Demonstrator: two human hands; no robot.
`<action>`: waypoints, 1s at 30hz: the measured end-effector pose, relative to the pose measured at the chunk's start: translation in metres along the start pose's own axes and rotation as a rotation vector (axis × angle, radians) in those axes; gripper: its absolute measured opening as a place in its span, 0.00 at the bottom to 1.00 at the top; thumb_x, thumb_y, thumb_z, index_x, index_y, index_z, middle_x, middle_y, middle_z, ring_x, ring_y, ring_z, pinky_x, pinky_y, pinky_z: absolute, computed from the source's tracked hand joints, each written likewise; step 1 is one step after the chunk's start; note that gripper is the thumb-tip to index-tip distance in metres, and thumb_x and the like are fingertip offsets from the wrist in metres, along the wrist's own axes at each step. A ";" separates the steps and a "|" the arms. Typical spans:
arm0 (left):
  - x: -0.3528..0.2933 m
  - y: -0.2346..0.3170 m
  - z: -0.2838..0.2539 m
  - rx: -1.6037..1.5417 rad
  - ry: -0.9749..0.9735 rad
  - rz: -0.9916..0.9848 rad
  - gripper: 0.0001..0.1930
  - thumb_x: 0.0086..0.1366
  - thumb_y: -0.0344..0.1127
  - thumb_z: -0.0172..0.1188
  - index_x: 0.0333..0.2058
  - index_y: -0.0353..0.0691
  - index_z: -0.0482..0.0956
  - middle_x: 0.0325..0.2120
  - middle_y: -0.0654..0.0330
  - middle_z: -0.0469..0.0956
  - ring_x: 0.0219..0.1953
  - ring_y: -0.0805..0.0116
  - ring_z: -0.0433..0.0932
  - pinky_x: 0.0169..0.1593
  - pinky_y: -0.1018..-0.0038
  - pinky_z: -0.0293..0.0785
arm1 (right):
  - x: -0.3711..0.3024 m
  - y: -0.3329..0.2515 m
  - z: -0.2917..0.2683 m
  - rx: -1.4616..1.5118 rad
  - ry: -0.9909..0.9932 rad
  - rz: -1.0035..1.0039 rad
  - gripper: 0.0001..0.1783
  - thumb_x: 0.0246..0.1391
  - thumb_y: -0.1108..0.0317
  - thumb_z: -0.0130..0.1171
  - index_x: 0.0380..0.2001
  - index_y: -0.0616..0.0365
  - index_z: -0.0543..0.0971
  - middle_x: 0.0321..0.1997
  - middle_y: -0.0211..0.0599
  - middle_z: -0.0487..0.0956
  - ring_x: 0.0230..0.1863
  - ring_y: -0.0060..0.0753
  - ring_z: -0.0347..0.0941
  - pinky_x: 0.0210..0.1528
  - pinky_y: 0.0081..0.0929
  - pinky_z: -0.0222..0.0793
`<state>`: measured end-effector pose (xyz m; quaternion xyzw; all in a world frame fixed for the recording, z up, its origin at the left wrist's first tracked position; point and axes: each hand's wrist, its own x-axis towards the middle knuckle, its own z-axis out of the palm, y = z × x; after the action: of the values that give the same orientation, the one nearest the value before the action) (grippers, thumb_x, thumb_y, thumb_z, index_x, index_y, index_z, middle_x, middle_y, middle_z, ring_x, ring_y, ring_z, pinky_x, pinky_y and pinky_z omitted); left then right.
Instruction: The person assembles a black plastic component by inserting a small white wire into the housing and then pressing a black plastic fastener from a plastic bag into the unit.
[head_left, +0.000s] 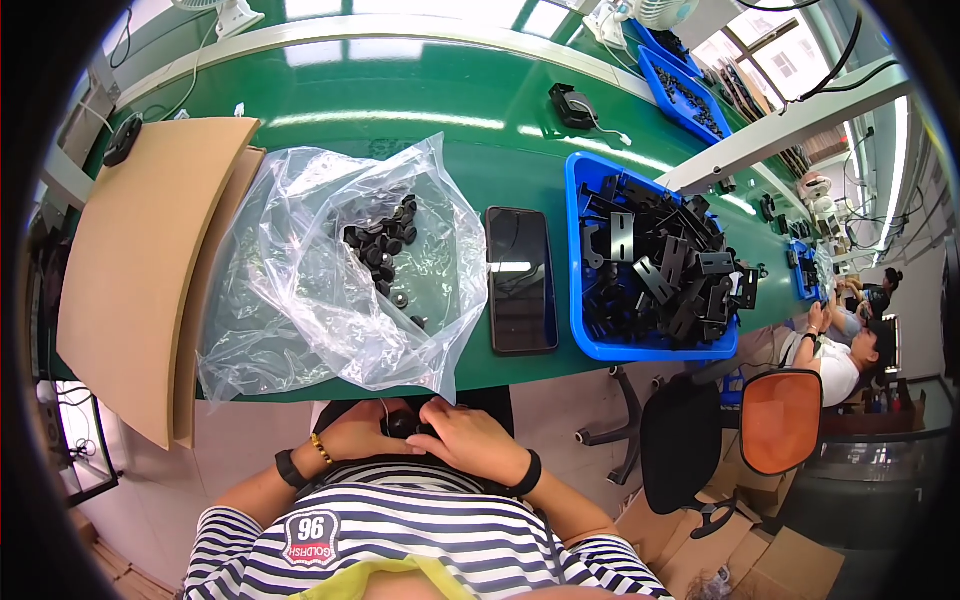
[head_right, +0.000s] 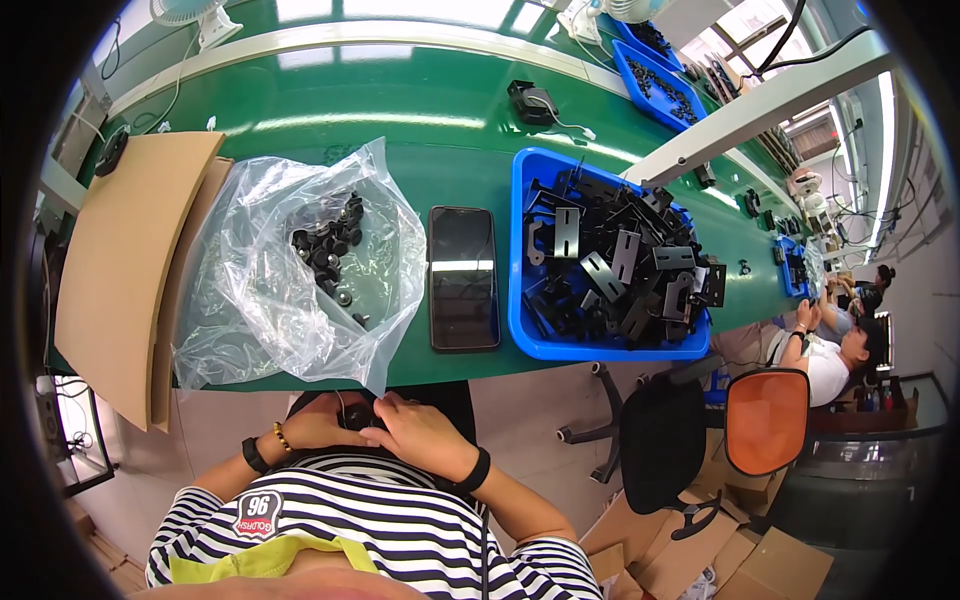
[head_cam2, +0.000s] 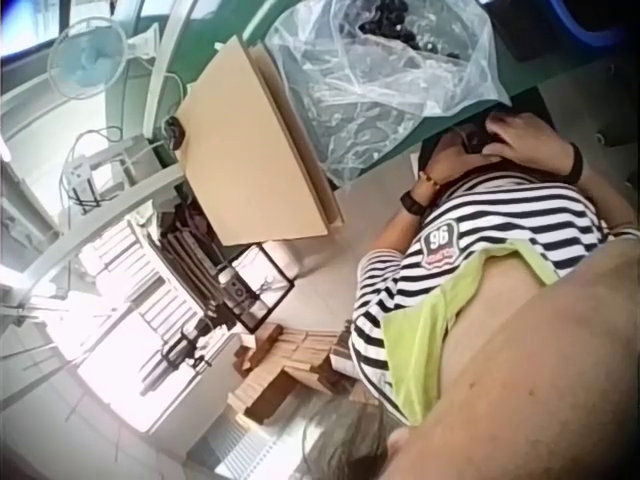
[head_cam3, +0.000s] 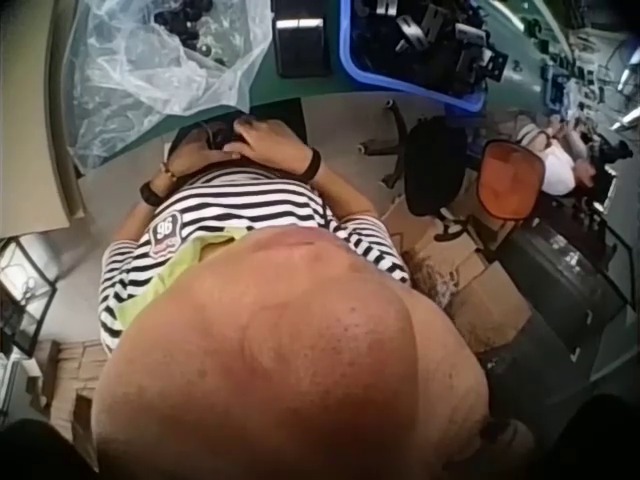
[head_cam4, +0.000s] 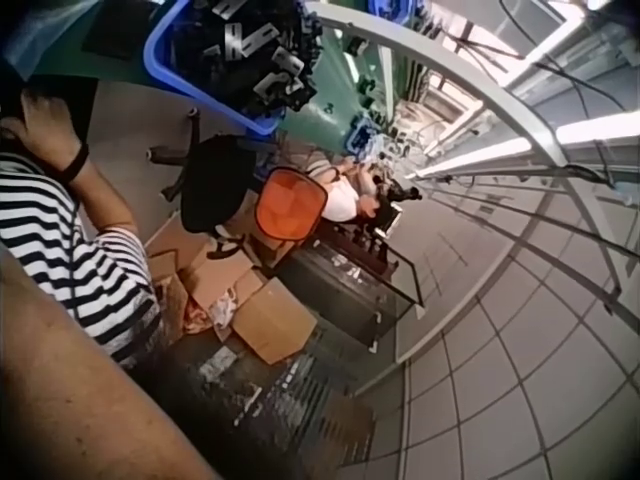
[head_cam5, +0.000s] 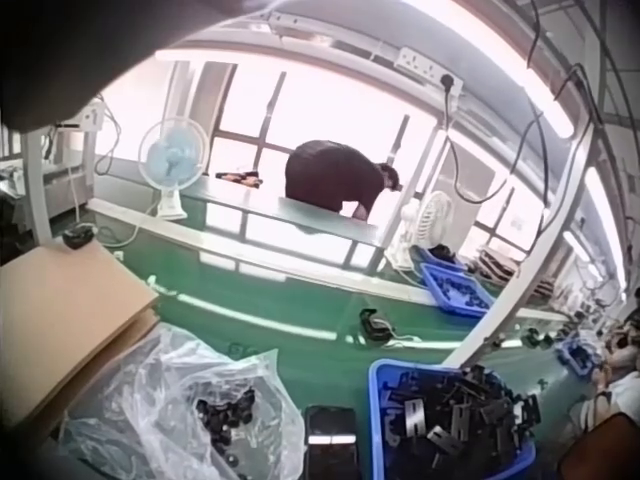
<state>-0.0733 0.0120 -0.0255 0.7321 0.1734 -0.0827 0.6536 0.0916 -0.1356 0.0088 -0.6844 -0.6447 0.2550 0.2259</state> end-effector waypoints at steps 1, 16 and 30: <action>0.001 -0.002 0.001 0.017 0.012 0.012 0.31 0.51 0.54 0.76 0.43 0.33 0.81 0.35 0.52 0.82 0.38 0.61 0.79 0.45 0.70 0.73 | -0.001 0.002 -0.001 0.040 0.011 -0.031 0.19 0.64 0.53 0.56 0.32 0.60 0.76 0.28 0.47 0.79 0.28 0.51 0.79 0.31 0.42 0.75; -0.002 -0.002 0.003 0.015 0.044 0.012 0.31 0.52 0.54 0.76 0.43 0.33 0.80 0.35 0.52 0.81 0.38 0.62 0.78 0.45 0.70 0.73 | -0.002 0.006 -0.004 0.045 -0.152 -0.021 0.17 0.65 0.57 0.54 0.39 0.63 0.74 0.38 0.50 0.78 0.35 0.53 0.79 0.36 0.43 0.75; -0.001 0.002 0.004 0.103 0.115 -0.002 0.28 0.50 0.49 0.76 0.44 0.35 0.81 0.35 0.53 0.82 0.38 0.61 0.79 0.45 0.69 0.75 | 0.002 -0.003 0.007 -0.001 -0.187 0.144 0.18 0.65 0.56 0.55 0.31 0.61 0.76 0.32 0.50 0.81 0.31 0.53 0.79 0.31 0.45 0.75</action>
<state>-0.0728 0.0078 -0.0235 0.7680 0.2071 -0.0499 0.6040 0.0855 -0.1337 0.0051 -0.7023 -0.6122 0.3329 0.1453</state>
